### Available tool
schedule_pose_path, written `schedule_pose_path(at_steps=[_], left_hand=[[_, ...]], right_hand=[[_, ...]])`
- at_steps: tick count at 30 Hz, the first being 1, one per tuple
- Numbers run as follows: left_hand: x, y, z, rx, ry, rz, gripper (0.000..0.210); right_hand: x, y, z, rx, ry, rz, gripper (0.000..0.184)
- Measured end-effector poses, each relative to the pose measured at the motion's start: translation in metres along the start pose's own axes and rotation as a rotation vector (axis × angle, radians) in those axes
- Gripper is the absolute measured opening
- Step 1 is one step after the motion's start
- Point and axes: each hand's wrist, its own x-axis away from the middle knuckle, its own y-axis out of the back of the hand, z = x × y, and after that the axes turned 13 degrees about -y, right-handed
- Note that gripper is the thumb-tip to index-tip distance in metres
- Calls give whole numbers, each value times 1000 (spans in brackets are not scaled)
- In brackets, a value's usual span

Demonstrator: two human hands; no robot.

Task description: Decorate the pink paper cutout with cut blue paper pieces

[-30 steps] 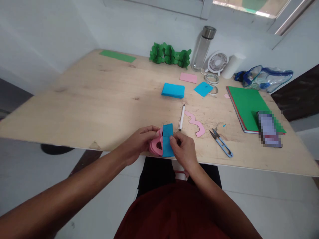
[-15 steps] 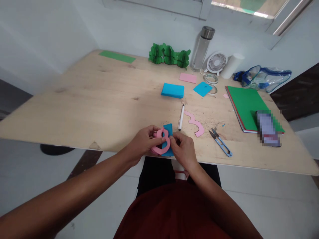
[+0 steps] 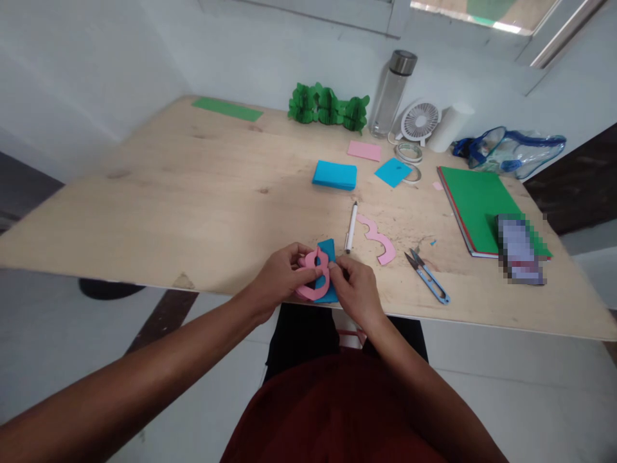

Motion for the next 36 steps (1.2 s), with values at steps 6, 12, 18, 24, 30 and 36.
schedule_pose_path(at_steps=[6,12,18,24,30,36], left_hand=[[-2,0,2,-10,-7,-8,33],[-1,-1,2,-18,-12,-14,31],[0,-1,0,-16,-22,-11,32],[-3,-1,9,-57,-46,-36,37],[-8,1,20,-80,-85,-32,38],[-9,1,25,-78,-126,-34,40]], right_hand=[[1,0,0,12,11,12,29],[1,1,1,34,13,17,30],[1,2,3,66,25,12,30],[1,2,3,112,38,20,31],[1,1,2,115,61,24,32],[1,2,2,110,57,29,34]])
